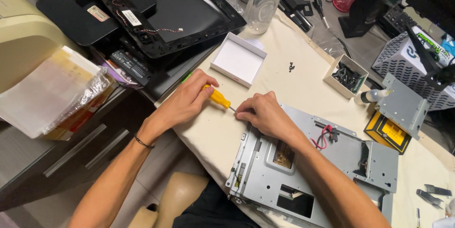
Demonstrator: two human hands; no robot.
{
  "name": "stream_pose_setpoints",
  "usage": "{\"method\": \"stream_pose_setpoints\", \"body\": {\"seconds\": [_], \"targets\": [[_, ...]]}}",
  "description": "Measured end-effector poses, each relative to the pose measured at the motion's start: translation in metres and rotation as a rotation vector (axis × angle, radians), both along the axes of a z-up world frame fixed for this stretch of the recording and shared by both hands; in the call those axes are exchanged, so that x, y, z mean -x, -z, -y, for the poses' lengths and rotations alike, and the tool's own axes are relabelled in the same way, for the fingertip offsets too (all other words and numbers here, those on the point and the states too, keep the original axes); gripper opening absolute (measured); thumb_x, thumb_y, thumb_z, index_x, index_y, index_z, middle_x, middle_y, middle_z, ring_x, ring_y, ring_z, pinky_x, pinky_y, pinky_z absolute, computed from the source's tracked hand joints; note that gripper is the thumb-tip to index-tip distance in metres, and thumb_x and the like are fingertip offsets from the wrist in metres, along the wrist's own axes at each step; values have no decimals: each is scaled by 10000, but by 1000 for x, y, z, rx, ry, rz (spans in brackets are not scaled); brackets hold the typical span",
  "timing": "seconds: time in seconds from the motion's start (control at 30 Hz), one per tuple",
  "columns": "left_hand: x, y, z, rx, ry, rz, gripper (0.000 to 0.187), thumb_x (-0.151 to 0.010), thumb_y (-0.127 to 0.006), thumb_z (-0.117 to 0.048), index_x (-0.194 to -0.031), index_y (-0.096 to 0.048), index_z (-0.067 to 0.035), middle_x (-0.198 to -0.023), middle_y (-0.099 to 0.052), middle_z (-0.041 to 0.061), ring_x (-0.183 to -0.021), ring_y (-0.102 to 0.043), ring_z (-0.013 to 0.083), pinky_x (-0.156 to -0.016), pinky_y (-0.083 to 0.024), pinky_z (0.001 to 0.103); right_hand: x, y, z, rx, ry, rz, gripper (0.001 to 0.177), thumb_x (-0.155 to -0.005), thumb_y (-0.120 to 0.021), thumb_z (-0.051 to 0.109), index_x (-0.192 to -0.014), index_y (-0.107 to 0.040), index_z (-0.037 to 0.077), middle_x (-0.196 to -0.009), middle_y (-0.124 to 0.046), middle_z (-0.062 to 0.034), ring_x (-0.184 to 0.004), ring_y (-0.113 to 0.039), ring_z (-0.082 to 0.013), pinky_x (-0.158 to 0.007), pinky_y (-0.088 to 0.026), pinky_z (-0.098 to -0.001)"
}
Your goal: The person uses a yellow screwdriver to remove screws from the metal casing of an electronic device on a cluttered desk. They unscrew multiple fasteners along the edge of the device and place the removed screws into a small white box.
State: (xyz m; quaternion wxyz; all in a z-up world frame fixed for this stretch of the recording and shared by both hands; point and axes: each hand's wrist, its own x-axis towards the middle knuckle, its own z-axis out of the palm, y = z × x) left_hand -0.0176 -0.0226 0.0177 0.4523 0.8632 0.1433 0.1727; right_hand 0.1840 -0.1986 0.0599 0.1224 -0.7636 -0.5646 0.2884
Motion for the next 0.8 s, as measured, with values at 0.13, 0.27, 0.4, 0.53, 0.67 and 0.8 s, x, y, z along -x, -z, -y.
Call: {"method": "stream_pose_setpoints", "body": {"seconds": [0.13, 0.27, 0.4, 0.53, 0.67, 0.8], "targets": [[2, -3, 0, 131, -130, -162, 400, -1217, -462, -458, -1299, -664, -122, -1015, -693, 193, -1026, -719, 429, -949, -560, 565, 6, -6, 1, 16, 19, 5, 150, -1005, -849, 281, -1072, -904, 159, -941, -872, -76, -936, -677, -238, -966, -474, -355], [-1, -10, 11, 31, -264, -336, 515, -1180, -434, -607, -1125, -680, -158, -871, -776, 232, -952, -773, 514, -862, -558, 591, 11, -15, 0, 27, 62, -11, 145, -976, -874, 257, -1044, -907, 133, -895, -844, -90, -973, -657, -253, -926, -532, -340], [-4, -17, 20, -37, -202, -315, 444, -1152, -506, -575, -1129, -595, -141, -952, -784, 269, -984, -785, 530, -868, -561, 583, 13, -18, 2, 19, 99, -32, 157, -951, -906, 260, -1021, -911, 120, -880, -831, -101, -977, -660, -241, -888, -560, -320], [2, -22, 18, -15, -160, -327, 398, -1136, -535, -535, -1133, -558, -138, -987, -791, 284, -988, -792, 527, -892, -560, 582, 8, -4, 1, 8, 92, -40, 179, -935, -921, 275, -1020, -912, 118, -877, -816, -109, -993, -652, -248, -887, -571, -319], [2, -30, 16, 35, -58, -294, 322, -1144, -525, -426, -1224, -505, -115, -1127, -736, 348, -1092, -741, 579, -954, -543, 631, 7, -14, -3, 10, 39, -54, 176, -962, -891, 244, -1074, -907, 109, -927, -838, -122, -1035, -688, -303, -979, -569, -374], [-3, -32, 13, 9, 18, -178, 238, -1125, -580, -282, -1245, -505, -91, -1145, -670, 273, -1152, -705, 541, -986, -550, 611, 7, -18, -1, -2, 64, -98, 185, -981, -865, 237, -1100, -906, 101, -957, -843, -146, -1048, -681, -314, -972, -598, -394]]}}
